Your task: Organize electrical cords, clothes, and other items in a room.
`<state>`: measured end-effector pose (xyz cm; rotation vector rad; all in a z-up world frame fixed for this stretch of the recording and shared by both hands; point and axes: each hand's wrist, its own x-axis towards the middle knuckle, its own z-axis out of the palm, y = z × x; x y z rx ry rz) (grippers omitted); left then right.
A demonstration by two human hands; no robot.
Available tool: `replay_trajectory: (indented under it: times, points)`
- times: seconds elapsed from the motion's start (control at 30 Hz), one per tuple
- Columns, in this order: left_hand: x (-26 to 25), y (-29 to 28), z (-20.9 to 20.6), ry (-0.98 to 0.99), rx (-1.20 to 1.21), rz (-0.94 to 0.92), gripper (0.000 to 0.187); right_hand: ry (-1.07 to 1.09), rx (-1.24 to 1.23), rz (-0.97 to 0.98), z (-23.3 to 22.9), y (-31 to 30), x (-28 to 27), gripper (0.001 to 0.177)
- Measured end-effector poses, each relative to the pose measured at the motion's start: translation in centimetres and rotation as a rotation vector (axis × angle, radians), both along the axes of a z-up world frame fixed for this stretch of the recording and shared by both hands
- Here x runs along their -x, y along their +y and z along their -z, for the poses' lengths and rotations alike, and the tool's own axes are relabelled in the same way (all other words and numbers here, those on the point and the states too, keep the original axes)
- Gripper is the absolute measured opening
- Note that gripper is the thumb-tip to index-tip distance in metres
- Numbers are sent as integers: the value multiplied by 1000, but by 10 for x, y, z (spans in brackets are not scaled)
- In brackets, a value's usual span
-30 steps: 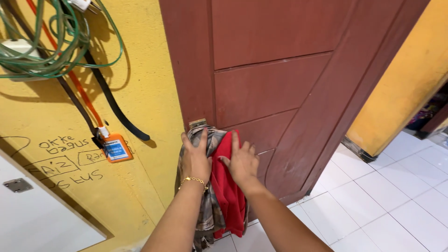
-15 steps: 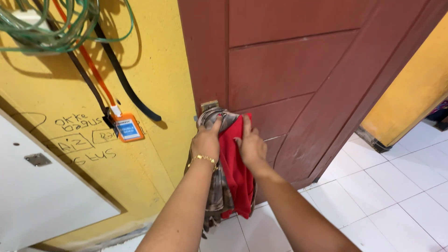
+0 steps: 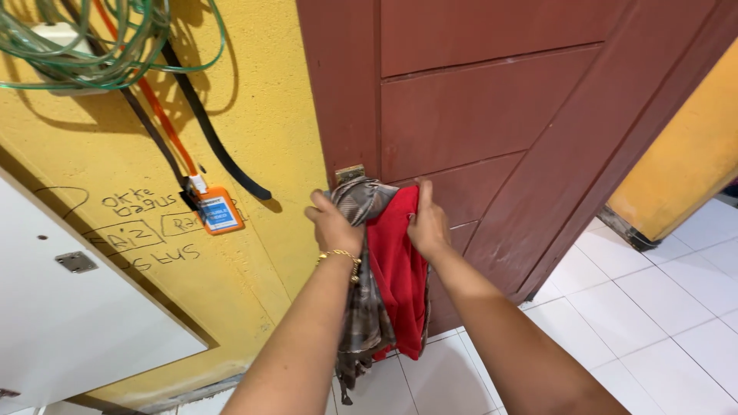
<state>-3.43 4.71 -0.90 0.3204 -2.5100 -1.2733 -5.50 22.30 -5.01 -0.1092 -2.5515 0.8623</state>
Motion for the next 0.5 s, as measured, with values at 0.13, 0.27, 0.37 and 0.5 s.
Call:
replay_trajectory:
  times: [0.13,0.27,0.37,0.5]
  points:
    - [10,-1,-7,-71,123,14,98,158,15,-55,-13,9,-12,77]
    - [4,12,-19,-110,294,-46,33,236,55,-4,-31,17,-14,65]
    - [-2,26,-31,26,325,-29,34,274,59,18,-47,19,-20,62]
    - [26,50,-23,207,155,-51,56,286,94,44,-64,22,-19,59]
